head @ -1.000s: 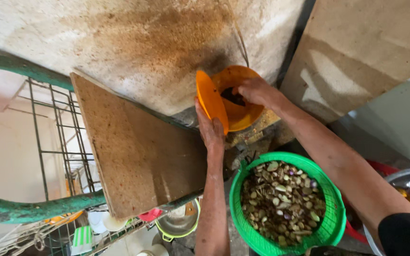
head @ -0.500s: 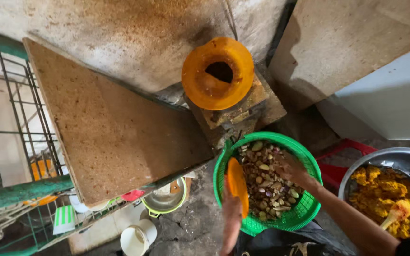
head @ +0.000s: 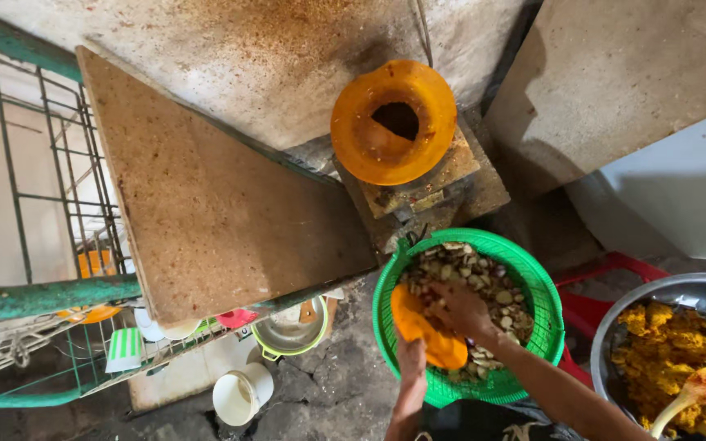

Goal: The person scrapes a yellow paste from a metal bowl into a grinder hopper, then places an orange funnel on the grinder and feeds chopped vegetables from a green basket into the hopper by hand.

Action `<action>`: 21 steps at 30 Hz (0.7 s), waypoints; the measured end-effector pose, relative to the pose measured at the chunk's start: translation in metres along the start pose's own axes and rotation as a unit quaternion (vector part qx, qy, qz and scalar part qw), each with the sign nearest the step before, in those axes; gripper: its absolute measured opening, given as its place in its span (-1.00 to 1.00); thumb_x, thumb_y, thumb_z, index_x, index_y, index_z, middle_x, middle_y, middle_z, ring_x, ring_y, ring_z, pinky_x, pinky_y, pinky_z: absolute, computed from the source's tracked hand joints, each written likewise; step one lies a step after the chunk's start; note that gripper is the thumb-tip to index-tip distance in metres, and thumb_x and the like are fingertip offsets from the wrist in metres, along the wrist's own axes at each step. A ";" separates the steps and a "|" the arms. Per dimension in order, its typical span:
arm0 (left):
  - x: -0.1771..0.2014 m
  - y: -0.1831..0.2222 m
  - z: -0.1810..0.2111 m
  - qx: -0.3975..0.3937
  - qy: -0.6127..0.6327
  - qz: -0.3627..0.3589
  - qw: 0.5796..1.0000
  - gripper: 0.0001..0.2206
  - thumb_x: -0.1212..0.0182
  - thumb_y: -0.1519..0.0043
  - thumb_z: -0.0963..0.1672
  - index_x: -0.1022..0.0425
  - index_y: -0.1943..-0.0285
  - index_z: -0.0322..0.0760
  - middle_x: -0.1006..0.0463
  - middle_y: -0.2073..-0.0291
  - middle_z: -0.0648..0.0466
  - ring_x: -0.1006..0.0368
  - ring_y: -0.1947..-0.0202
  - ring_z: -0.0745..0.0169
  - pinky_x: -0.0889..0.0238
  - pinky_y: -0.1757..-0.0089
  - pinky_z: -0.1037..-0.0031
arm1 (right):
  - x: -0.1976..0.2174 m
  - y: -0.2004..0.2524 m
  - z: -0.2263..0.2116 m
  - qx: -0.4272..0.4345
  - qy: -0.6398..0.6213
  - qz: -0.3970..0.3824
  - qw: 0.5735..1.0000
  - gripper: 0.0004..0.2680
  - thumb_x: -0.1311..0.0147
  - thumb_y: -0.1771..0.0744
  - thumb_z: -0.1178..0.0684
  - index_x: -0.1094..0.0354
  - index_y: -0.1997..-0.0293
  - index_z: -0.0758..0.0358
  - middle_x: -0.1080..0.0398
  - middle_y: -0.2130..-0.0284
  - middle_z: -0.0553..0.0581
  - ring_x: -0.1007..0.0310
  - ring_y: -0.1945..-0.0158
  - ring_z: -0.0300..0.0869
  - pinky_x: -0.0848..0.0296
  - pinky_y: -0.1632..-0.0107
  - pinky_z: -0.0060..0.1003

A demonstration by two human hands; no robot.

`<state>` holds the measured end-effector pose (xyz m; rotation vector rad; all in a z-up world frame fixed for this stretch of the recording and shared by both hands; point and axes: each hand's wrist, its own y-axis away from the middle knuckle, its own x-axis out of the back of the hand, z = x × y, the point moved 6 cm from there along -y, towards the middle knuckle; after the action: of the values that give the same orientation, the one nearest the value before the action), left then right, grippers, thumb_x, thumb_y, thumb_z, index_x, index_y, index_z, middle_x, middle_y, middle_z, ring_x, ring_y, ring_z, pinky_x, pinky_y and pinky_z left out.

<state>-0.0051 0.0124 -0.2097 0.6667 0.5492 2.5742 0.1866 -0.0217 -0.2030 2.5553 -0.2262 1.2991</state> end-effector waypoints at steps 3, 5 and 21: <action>0.030 0.038 -0.006 -0.017 0.030 -0.011 0.999 -0.58 -0.12 -0.22 -0.14 -0.24 -0.29 -0.24 -0.57 0.11 -0.05 -0.51 0.17 0.09 -0.38 0.20 0.29 | 0.014 0.008 -0.020 0.074 -0.014 -0.014 0.997 -0.57 -0.21 -0.21 -0.20 -0.28 -0.19 -0.14 -0.27 -0.22 0.11 -0.40 -0.11 0.05 -0.56 0.08 -0.10; 0.046 0.059 -0.005 -0.041 0.037 -0.022 0.998 -0.69 -0.14 -0.22 -0.15 -0.38 -0.15 -0.28 -0.58 0.17 0.01 -0.51 0.20 0.13 -0.37 0.24 0.31 | 0.029 0.015 -0.035 0.140 -0.008 0.016 0.990 -0.53 -0.18 -0.21 -0.15 -0.28 -0.25 -0.01 -0.28 -0.14 0.13 -0.43 -0.06 0.05 -0.56 0.10 -0.12; 0.048 0.033 0.023 0.142 0.546 0.014 0.825 -0.64 -0.12 -0.14 -0.17 -0.42 -0.13 -0.41 -0.58 0.03 -0.11 -0.52 0.01 -0.07 -0.44 0.01 0.14 | 0.202 -0.043 -0.150 0.343 0.124 0.032 0.931 -0.74 -0.12 -0.29 -0.13 -0.38 0.00 0.10 -0.35 0.21 0.24 -0.43 0.17 0.20 -0.55 0.28 -0.04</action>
<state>-0.0408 0.0147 -0.1581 -0.8539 1.2636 2.7018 0.2007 0.0607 0.0378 2.8821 0.2464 1.9894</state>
